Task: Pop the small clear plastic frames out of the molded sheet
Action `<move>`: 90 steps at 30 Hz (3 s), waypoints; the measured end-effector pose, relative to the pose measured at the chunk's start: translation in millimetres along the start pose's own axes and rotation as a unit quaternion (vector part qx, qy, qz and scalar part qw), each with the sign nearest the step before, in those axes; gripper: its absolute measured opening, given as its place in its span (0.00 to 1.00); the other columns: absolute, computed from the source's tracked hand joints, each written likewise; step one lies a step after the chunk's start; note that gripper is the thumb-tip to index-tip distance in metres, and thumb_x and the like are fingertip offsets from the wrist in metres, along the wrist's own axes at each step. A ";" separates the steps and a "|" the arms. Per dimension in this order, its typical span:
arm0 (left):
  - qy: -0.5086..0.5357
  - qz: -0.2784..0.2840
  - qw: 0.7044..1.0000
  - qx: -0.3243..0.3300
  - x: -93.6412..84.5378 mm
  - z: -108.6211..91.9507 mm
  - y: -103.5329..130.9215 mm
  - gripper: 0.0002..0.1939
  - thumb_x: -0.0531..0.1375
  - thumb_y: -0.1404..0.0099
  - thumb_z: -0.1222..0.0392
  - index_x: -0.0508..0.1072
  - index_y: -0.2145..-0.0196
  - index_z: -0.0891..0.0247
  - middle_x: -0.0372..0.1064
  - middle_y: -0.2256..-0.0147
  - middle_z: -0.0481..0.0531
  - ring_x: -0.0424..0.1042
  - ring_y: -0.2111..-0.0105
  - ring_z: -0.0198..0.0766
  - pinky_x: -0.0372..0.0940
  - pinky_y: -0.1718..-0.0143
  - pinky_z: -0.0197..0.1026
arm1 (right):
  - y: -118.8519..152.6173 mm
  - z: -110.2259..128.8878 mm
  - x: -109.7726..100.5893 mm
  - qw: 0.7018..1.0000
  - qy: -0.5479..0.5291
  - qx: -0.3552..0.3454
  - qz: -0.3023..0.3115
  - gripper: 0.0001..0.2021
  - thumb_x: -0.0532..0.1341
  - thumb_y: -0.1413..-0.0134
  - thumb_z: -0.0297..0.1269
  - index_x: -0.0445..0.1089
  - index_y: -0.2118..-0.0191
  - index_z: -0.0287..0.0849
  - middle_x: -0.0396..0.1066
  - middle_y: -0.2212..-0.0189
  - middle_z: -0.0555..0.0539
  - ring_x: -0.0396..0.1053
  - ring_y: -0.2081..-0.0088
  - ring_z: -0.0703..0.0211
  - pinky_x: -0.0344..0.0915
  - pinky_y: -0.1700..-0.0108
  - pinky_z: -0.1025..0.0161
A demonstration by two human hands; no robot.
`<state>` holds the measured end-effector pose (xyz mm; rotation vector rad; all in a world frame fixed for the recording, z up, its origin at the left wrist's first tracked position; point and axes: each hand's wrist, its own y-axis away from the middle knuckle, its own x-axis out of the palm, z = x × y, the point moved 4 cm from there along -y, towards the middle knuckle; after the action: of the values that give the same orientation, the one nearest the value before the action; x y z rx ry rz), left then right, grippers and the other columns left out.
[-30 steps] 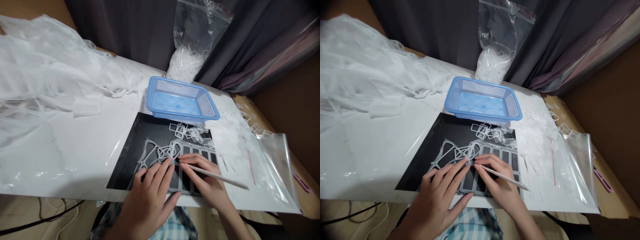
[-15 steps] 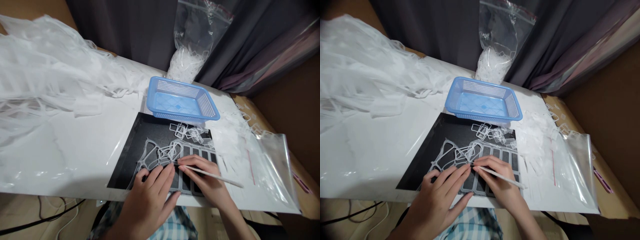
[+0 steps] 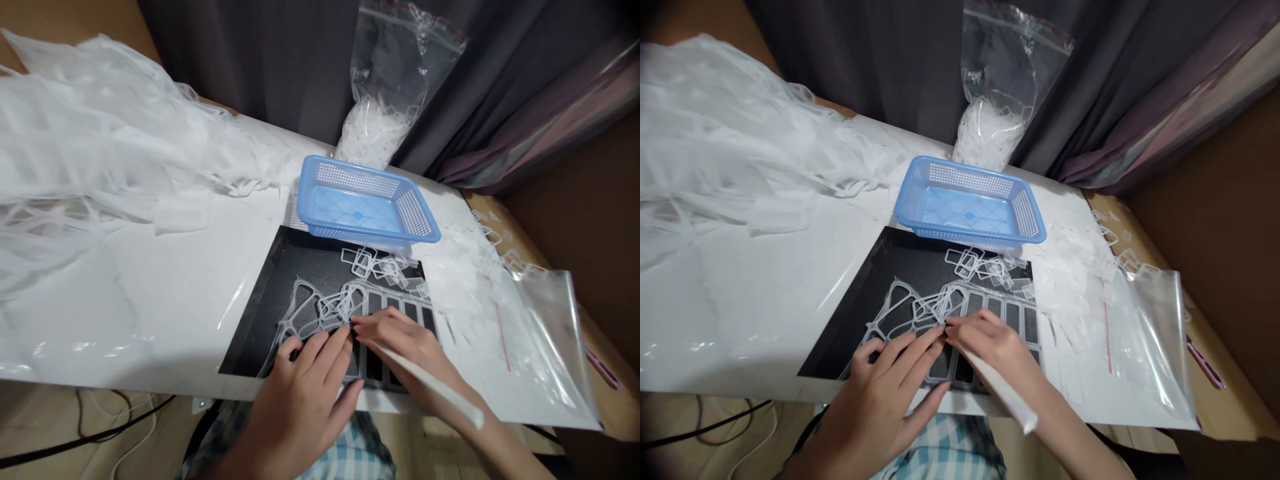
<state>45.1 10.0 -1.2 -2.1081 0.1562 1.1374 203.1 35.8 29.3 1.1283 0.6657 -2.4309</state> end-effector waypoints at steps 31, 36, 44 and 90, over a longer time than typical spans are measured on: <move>-0.046 0.003 0.999 -0.006 -0.6 -2.9 5.2 0.16 0.57 0.30 0.50 0.75 0.51 0.59 0.74 0.50 0.49 0.69 0.55 0.42 0.53 0.50 0.49 | -33.1 -14.8 -24.0 0.991 -0.029 -0.056 0.114 0.07 0.57 0.33 0.34 0.71 0.62 0.42 0.73 0.63 0.47 0.71 0.61 0.59 0.70 0.58 0.61; -0.056 -0.016 0.998 0.006 2.3 -4.1 3.7 0.15 0.58 0.31 0.49 0.76 0.54 0.59 0.75 0.51 0.49 0.69 0.56 0.42 0.53 0.50 0.50 | -18.5 -15.1 -10.0 0.979 0.063 -0.184 0.066 0.07 0.54 0.33 0.29 0.70 0.59 0.41 0.75 0.60 0.42 0.72 0.56 0.57 0.73 0.55 0.58; 0.004 -0.032 0.999 -0.031 2.1 -3.9 0.5 0.12 0.58 0.32 0.51 0.75 0.56 0.59 0.76 0.54 0.47 0.71 0.58 0.41 0.52 0.50 0.49 | 3.2 -9.0 4.2 0.931 0.271 -0.237 -0.054 0.10 0.52 0.33 0.26 0.71 0.58 0.35 0.74 0.49 0.34 0.72 0.47 0.45 0.75 0.50 0.50; -0.013 -0.035 0.999 -0.012 0.5 -4.5 0.6 0.13 0.57 0.30 0.53 0.74 0.52 0.59 0.76 0.53 0.48 0.71 0.59 0.43 0.53 0.54 0.51 | -10.5 -18.4 1.4 0.989 -0.139 0.015 -0.043 0.05 0.56 0.34 0.30 0.67 0.63 0.43 0.67 0.64 0.47 0.66 0.61 0.58 0.64 0.58 0.60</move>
<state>48.2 6.7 -0.3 -2.1029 0.0555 1.1290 207.9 54.6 20.5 0.7625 0.6007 -2.6127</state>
